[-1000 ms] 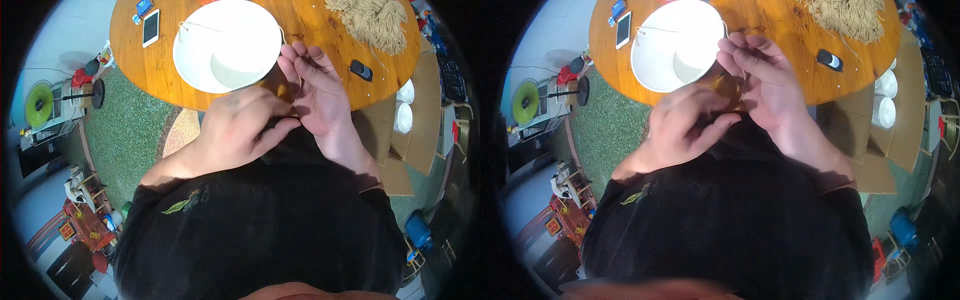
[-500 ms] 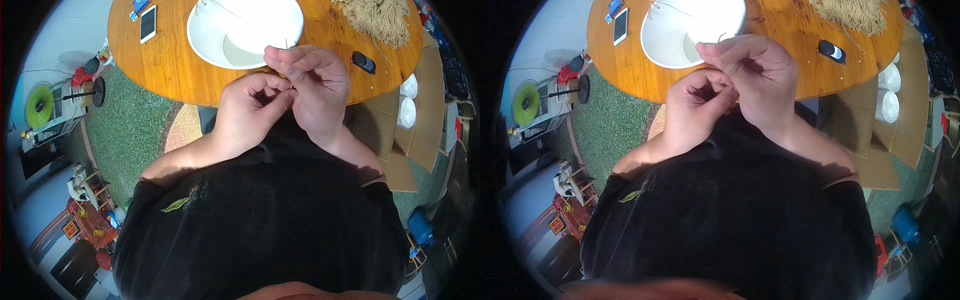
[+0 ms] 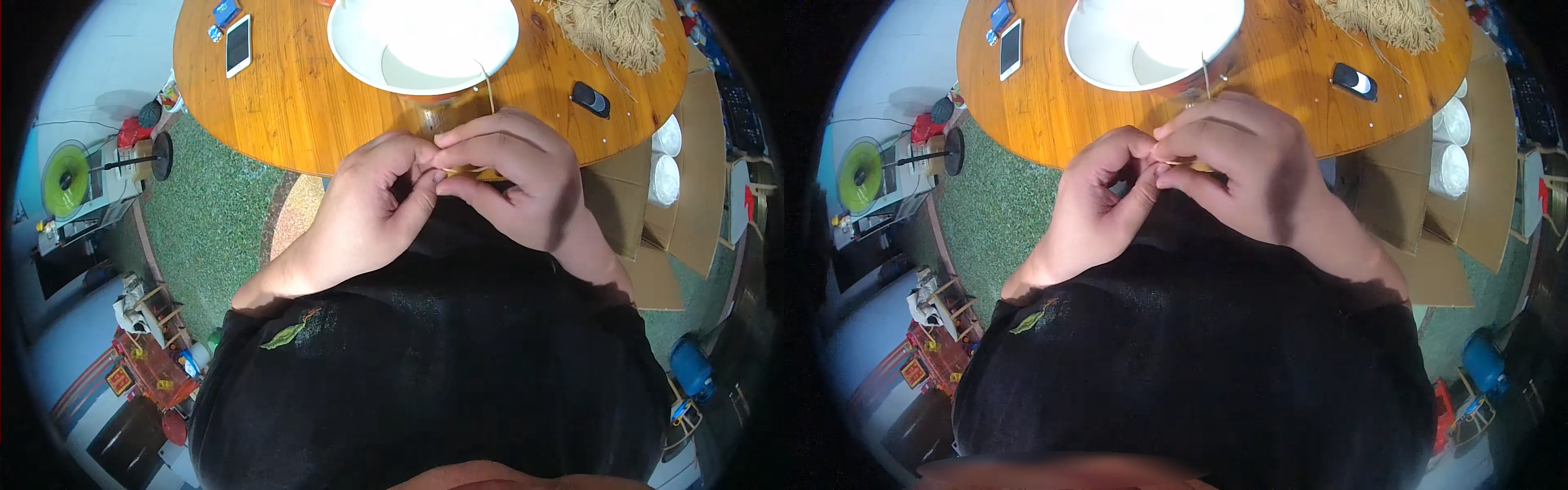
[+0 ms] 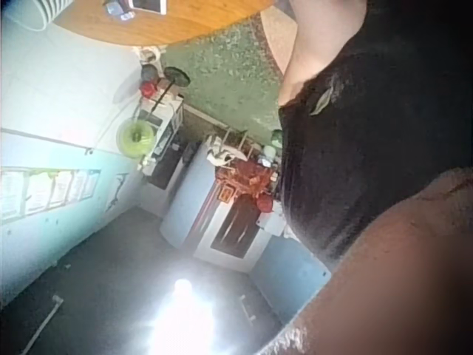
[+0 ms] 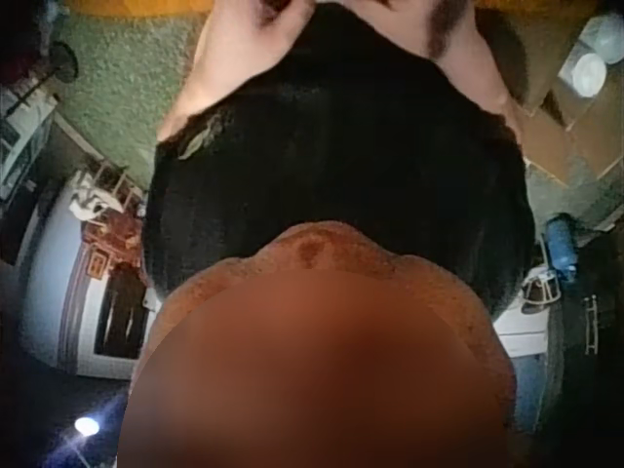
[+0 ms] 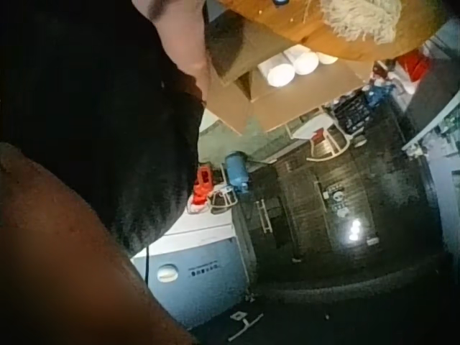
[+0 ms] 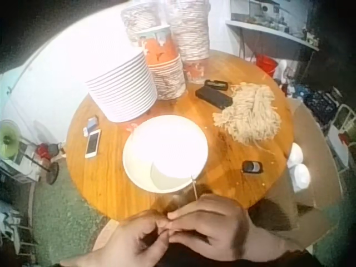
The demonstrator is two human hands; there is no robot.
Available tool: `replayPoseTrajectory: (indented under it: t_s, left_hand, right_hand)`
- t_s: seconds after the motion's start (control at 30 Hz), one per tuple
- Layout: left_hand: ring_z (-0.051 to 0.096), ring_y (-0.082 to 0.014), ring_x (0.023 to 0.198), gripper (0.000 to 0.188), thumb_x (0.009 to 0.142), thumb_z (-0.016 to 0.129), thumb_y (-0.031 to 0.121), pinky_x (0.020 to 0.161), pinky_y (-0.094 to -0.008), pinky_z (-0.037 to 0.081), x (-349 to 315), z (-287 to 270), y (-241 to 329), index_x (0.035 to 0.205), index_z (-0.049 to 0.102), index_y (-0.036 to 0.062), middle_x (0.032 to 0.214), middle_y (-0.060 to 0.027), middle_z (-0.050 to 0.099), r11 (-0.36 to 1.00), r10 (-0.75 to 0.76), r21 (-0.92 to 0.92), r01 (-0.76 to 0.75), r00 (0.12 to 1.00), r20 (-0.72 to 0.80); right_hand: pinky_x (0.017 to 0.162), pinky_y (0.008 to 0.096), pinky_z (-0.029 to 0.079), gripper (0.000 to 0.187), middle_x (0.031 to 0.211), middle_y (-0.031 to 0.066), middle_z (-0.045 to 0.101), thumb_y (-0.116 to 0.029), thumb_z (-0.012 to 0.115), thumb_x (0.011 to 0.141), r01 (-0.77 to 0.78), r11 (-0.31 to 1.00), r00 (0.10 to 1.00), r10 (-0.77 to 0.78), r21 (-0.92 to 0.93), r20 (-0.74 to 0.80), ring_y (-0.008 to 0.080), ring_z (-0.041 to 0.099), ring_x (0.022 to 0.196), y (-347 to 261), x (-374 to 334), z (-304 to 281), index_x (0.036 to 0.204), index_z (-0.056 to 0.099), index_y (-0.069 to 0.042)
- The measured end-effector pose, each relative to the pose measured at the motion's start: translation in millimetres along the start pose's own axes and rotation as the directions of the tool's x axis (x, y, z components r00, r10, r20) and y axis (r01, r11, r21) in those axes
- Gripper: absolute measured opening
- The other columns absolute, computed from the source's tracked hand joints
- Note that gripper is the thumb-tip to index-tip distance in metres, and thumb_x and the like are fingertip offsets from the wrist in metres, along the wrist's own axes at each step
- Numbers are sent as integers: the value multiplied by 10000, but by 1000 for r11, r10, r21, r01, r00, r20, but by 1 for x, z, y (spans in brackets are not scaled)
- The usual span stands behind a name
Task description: Attaching plastic handles to decorative bowls by threading the ends through holes and securing them.
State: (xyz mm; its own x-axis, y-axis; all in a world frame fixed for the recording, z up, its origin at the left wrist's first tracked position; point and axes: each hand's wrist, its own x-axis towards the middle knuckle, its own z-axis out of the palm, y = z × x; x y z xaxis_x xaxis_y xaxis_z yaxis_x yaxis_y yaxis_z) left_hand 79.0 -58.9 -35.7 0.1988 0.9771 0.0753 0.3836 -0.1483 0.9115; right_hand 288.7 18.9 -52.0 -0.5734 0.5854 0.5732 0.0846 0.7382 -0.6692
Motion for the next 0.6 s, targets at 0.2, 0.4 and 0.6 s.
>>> replayPoseTrajectory:
  t_s: [0.2,0.4,0.6]
  left_hand:
    - [589,-46,706,119,995,707,-14,595,-239,476,8,5,5,1037,597,6,837,-22,644,984,-89,-163,65,985,-145]
    - [683,-149,908,225,943,820,55,780,-282,552,23,-13,31,1031,620,5,1025,-87,698,981,-122,157,117,992,23]
    - [718,-338,902,434,806,924,248,758,-406,570,76,-6,15,1114,706,33,997,-147,705,613,524,681,-402,851,31]
  right_hand:
    - [691,333,581,262,948,109,762,-37,859,804,13,994,1000,-16,-105,-26,260,734,790,5,-10,0,1056,786,-40]
    - [643,359,553,96,858,80,683,-14,779,848,-73,991,994,63,-112,-90,280,708,768,4,-7,-9,918,724,-48]
    - [540,303,440,146,751,49,590,-36,821,788,-192,951,934,101,-244,-344,182,564,597,22,-2,-19,870,703,-58]
